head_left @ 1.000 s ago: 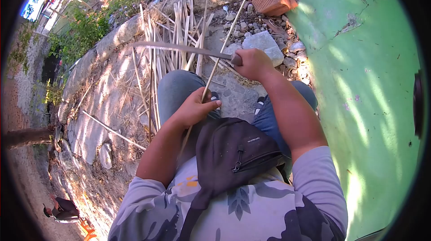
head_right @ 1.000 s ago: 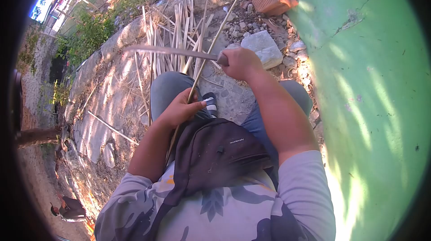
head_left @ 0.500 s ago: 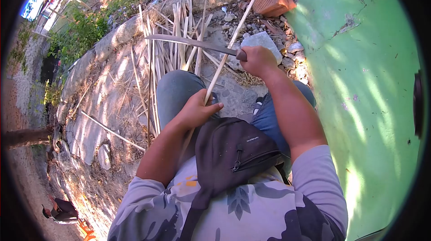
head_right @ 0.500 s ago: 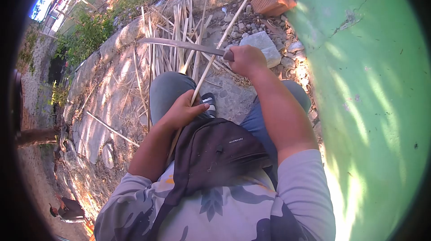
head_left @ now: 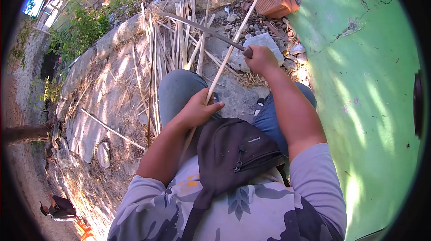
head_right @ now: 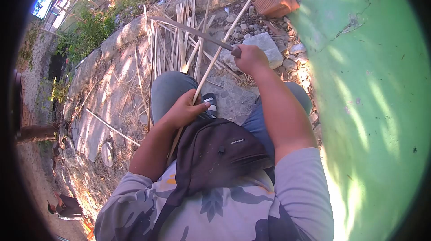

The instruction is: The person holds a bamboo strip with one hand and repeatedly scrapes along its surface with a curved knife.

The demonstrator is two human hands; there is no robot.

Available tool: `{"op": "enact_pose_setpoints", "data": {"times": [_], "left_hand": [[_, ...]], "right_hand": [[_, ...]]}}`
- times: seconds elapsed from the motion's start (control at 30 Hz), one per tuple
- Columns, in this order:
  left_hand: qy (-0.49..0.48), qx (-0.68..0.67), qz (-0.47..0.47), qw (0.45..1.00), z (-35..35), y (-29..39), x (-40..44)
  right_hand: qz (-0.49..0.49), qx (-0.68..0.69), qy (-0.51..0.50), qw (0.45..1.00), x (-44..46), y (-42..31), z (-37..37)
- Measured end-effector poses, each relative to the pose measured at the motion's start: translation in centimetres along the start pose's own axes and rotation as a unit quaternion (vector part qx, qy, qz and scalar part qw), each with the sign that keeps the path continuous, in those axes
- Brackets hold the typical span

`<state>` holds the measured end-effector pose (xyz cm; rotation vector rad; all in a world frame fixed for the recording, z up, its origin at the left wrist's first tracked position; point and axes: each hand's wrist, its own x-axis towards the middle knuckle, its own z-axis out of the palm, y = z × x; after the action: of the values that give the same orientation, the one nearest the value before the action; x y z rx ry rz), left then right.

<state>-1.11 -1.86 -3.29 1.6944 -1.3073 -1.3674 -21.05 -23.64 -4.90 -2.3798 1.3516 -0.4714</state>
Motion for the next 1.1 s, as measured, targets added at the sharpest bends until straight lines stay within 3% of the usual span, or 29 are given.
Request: {"op": "enact_pose_setpoints", "data": {"times": [0.17, 0.37, 0.47, 0.57, 0.77, 0.87, 1.0, 1.1], "left_hand": [[-0.002, -0.018, -0.018, 1.0, -0.1, -0.2, -0.1], [0.001, -0.04, -0.025, 0.999, -0.4, 0.9, -0.3], [-0.007, -0.038, -0.017, 0.999, -0.3, 0.8, -0.8], [-0.01, -0.054, -0.008, 0.998, -0.4, 0.8, -0.5], [-0.02, -0.083, -0.004, 0.996, -0.5, -0.3, 0.0], [-0.033, -0.134, -0.051, 0.989, -1.0, 0.5, -0.5], [-0.031, -0.141, -0.066, 0.987, -1.0, 0.7, -0.5], [-0.019, -0.107, -0.053, 0.993, -0.8, 0.8, -0.5]], "right_hand": [[-0.013, 0.008, 0.002, 1.0, -0.3, -0.4, -0.5], [-0.209, -0.03, -0.023, 0.977, -1.2, -2.2, -0.7], [-0.176, -0.036, 0.03, 0.983, -0.5, -0.3, 0.4], [-0.006, -0.019, 0.067, 0.998, 0.4, 0.8, 0.4], [0.036, 0.051, 0.053, 0.997, 0.4, 1.4, 0.5], [-0.018, 0.031, 0.004, 0.999, -0.2, -0.5, 0.0], [-0.255, -0.008, 0.04, 0.966, -0.7, -1.9, 0.5], [-0.255, -0.034, 0.005, 0.966, -1.0, -2.3, 0.0]]}}
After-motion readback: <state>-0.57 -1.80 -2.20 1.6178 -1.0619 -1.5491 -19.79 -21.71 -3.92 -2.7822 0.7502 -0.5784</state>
